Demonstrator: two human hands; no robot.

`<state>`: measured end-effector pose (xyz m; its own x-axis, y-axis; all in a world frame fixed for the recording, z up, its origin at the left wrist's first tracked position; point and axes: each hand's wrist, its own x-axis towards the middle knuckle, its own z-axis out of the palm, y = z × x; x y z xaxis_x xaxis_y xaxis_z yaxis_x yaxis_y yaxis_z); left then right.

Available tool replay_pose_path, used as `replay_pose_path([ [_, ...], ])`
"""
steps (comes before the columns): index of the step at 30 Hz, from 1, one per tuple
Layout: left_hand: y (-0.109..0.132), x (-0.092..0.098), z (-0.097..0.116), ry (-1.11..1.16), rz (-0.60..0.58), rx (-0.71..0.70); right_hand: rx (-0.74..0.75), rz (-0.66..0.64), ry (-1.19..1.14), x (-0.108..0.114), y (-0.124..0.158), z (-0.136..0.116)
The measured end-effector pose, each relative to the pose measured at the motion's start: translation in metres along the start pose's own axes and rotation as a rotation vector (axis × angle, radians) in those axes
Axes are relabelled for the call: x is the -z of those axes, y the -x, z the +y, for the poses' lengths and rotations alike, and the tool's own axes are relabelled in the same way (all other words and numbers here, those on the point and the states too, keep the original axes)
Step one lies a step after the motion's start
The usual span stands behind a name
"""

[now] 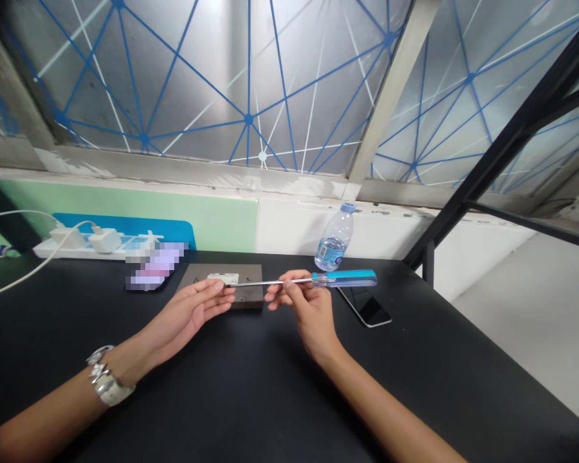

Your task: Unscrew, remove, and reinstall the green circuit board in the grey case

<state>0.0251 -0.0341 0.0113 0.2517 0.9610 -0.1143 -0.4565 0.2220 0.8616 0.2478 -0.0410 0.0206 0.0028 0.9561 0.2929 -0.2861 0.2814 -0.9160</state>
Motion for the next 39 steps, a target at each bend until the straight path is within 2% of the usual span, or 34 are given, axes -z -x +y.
replay_pose_path([
  [21,-0.001,0.0,-0.002,0.009,0.029,-0.022,0.021,-0.042,0.005,-0.002,0.002,-0.003],
  [28,-0.001,-0.001,-0.003,-0.025,0.044,-0.034,0.042,-0.084,0.078,-0.002,0.002,-0.003],
  [33,-0.003,-0.003,0.0,-0.302,-0.008,-0.125,0.136,-0.046,0.216,-0.006,-0.007,-0.017],
  [35,-0.004,-0.004,0.002,-0.512,-0.055,-0.226,0.182,-0.067,0.307,-0.009,-0.014,-0.024],
  [39,-0.006,-0.007,0.006,-0.902,-0.088,-0.484,0.18,-0.205,0.545,-0.021,-0.032,-0.039],
])
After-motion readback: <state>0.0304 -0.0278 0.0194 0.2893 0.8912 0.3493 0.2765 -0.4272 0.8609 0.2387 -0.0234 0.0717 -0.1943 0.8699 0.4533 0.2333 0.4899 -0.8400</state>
